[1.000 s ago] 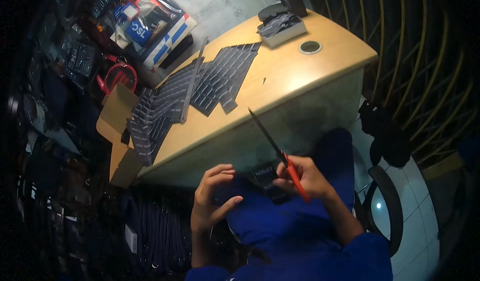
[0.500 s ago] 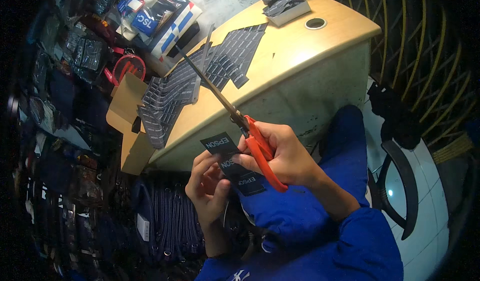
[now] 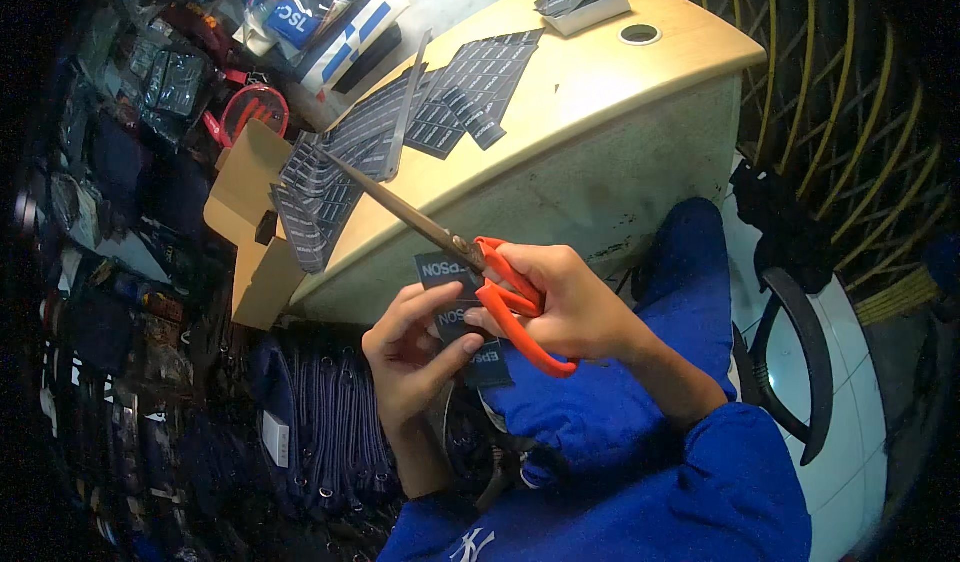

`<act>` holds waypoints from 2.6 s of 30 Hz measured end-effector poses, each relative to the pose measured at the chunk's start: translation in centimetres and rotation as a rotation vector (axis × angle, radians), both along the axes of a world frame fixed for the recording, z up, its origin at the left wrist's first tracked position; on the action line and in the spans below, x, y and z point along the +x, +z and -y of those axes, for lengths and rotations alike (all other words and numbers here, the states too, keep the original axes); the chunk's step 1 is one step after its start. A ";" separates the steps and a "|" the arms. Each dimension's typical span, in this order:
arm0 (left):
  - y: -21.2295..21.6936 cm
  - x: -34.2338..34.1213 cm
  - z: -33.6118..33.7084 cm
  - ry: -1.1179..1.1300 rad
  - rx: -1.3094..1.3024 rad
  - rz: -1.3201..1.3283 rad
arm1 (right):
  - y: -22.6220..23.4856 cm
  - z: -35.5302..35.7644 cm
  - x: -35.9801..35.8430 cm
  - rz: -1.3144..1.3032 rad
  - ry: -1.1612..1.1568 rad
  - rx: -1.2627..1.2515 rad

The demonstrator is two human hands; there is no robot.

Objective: Cutting brand labels from a sheet using a pair of scissors.

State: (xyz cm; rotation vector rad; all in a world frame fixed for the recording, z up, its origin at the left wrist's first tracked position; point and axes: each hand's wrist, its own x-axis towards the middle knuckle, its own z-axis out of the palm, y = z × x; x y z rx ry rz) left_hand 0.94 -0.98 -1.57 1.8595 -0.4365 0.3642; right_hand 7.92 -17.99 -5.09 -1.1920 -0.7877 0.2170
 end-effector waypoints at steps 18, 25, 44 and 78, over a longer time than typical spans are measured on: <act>2.8 -3.5 -4.1 0.173 -0.197 0.035 | 0.4 4.2 -0.6 0.308 0.144 -0.414; 3.2 -5.2 -5.7 0.175 -0.085 0.089 | 2.5 4.7 -1.3 0.433 0.248 -0.639; 4.7 -7.4 -5.2 -0.135 0.170 0.108 | 5.3 5.8 -1.2 0.380 0.667 -0.772; 5.4 -7.5 -4.7 -0.219 0.286 0.043 | 6.0 5.0 -1.2 0.390 0.734 -0.881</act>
